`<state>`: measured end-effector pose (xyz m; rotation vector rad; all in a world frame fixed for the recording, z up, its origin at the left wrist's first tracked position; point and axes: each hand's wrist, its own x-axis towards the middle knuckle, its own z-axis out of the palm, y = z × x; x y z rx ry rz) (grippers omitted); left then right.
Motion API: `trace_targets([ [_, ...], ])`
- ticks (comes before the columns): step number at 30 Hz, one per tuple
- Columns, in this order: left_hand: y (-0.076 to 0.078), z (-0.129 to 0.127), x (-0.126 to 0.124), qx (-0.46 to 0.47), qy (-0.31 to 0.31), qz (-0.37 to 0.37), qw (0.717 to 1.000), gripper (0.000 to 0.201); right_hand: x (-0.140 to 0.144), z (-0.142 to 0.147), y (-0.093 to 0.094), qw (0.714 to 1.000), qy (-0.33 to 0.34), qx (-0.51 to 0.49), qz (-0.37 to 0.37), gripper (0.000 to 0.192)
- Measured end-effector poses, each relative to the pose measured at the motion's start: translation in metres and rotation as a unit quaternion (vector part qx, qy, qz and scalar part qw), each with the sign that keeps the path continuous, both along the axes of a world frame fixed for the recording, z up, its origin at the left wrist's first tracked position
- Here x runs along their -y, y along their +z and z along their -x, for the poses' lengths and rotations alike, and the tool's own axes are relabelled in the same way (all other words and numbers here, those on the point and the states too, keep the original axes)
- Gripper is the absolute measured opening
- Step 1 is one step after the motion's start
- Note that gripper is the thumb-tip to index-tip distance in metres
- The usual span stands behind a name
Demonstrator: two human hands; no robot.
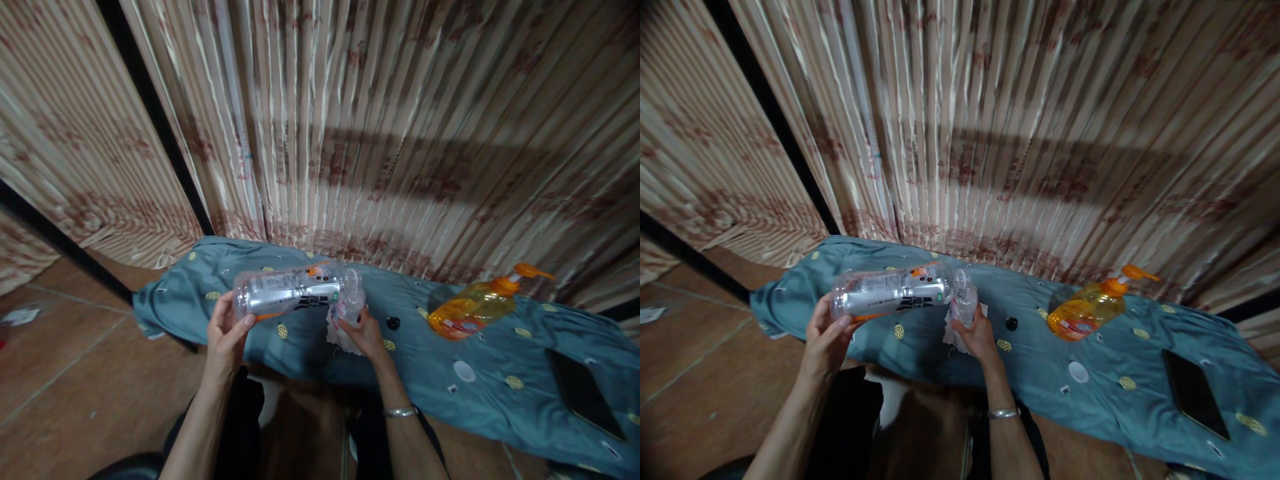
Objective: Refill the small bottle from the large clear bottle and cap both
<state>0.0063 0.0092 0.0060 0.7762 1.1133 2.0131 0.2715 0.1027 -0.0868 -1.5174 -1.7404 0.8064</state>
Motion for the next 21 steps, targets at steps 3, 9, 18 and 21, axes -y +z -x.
trace_targets([
  [3, -0.0027, 0.0025, -0.0012, -0.010, 0.000, 0.000, 1.000, 0.053, 0.0000, 0.0005, 0.0011, 1.000, 0.009, -0.006, -0.002, 0.055],
  [9, -0.0048, 0.0031, -0.0018, -0.026, 0.014, 0.006, 1.000, 0.050, 0.0001, 0.0027, 0.0057, 1.000, 0.000, 0.001, 0.004, 0.048],
  [18, -0.0038, 0.0016, -0.0059, 0.003, 0.010, 0.010, 1.000, 0.051, -0.0012, 0.0043, 0.0095, 1.000, -0.003, -0.007, -0.004, 0.046],
  [21, -0.0045, 0.0022, -0.0080, 0.007, 0.014, 0.005, 1.000, 0.050, -0.0018, 0.0045, 0.0093, 1.000, -0.005, -0.004, 0.000, 0.047],
])
